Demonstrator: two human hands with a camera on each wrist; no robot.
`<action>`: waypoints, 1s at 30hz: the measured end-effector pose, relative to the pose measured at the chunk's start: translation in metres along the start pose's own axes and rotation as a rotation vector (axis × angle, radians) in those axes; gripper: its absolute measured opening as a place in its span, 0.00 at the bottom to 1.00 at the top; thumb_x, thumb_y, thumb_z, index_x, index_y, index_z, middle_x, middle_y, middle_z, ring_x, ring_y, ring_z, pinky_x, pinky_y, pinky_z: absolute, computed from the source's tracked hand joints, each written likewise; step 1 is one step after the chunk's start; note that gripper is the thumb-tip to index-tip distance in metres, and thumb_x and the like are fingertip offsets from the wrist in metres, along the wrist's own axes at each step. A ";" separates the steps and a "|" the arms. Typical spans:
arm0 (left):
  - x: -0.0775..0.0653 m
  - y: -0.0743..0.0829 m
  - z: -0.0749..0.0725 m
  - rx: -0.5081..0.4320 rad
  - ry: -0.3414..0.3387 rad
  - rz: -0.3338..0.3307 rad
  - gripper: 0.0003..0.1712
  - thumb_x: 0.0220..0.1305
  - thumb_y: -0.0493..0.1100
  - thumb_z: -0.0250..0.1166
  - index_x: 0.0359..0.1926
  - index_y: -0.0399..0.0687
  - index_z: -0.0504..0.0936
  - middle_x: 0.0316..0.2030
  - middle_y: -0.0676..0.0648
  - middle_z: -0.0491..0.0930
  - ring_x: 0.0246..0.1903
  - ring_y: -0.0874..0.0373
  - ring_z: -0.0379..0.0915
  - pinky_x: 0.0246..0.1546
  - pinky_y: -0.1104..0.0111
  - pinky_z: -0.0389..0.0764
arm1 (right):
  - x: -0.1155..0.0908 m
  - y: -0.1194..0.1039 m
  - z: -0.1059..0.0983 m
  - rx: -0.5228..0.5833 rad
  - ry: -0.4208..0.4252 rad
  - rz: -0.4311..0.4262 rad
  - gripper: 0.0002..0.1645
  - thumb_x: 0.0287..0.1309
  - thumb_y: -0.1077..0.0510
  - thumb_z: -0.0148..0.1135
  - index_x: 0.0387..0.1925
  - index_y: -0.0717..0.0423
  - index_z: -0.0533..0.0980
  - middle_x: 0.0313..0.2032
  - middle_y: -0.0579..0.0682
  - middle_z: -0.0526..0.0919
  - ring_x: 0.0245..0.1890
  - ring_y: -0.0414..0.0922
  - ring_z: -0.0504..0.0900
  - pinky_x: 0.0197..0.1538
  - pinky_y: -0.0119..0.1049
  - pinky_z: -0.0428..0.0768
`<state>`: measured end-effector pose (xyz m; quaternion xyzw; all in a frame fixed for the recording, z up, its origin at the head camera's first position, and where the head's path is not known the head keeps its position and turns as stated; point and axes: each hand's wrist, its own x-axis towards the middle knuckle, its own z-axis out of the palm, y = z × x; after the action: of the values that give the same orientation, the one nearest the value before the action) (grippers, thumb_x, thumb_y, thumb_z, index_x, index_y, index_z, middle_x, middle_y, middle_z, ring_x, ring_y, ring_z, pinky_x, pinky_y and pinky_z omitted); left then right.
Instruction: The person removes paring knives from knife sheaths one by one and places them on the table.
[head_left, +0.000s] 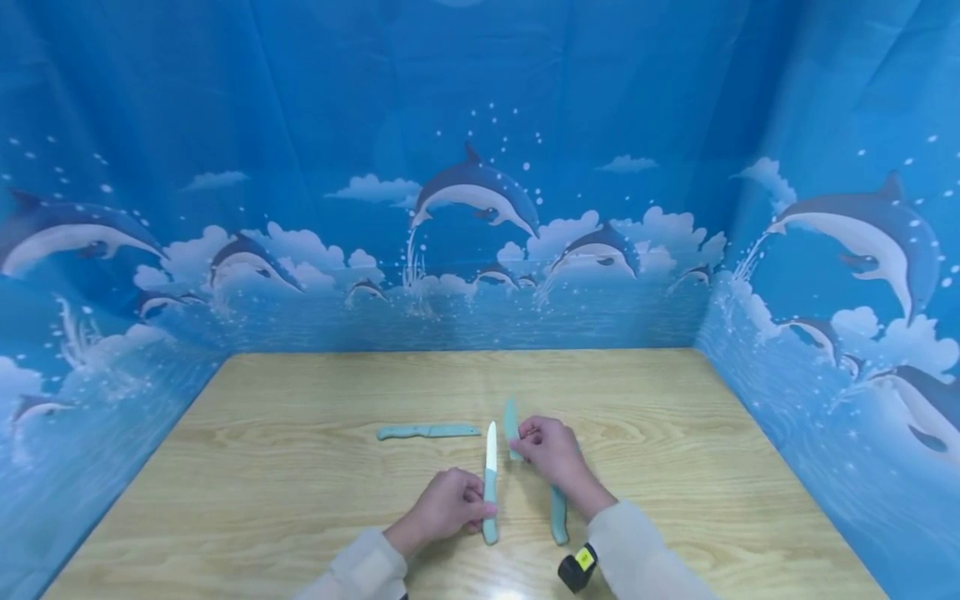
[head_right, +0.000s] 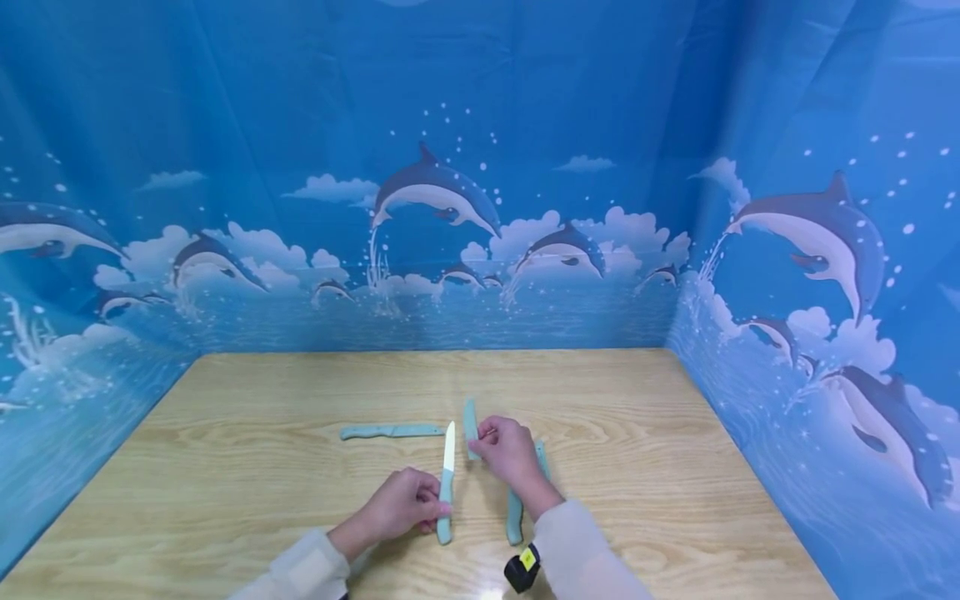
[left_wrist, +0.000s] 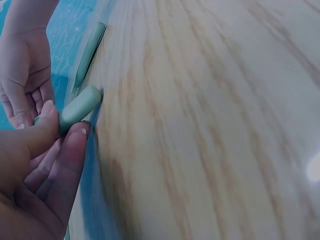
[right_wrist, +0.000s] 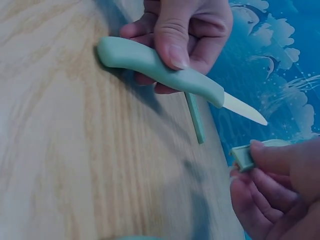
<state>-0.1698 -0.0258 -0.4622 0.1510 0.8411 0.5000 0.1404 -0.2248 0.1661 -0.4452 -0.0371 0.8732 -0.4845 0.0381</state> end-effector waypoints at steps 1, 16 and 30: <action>0.000 0.000 0.000 -0.001 0.002 -0.004 0.06 0.56 0.34 0.70 0.25 0.41 0.81 0.18 0.50 0.81 0.19 0.60 0.78 0.20 0.74 0.81 | -0.001 0.000 0.001 -0.006 -0.006 0.002 0.07 0.56 0.59 0.69 0.33 0.57 0.78 0.24 0.49 0.81 0.23 0.42 0.78 0.26 0.31 0.80; 0.002 0.005 0.003 0.112 0.034 -0.034 0.08 0.55 0.37 0.72 0.24 0.41 0.81 0.15 0.52 0.80 0.15 0.62 0.76 0.16 0.75 0.79 | -0.008 -0.003 0.005 -0.172 -0.032 0.018 0.07 0.54 0.62 0.70 0.30 0.59 0.78 0.16 0.49 0.79 0.15 0.40 0.75 0.17 0.28 0.73; 0.002 0.013 0.005 0.281 0.038 -0.124 0.14 0.57 0.42 0.71 0.19 0.48 0.78 0.13 0.53 0.76 0.14 0.64 0.70 0.14 0.77 0.71 | -0.010 0.001 0.011 -0.244 -0.049 0.059 0.22 0.54 0.62 0.70 0.49 0.61 0.74 0.17 0.48 0.78 0.15 0.41 0.75 0.15 0.28 0.71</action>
<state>-0.1683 -0.0146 -0.4534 0.1076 0.9130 0.3704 0.1326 -0.2135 0.1586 -0.4519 -0.0278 0.9251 -0.3724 0.0690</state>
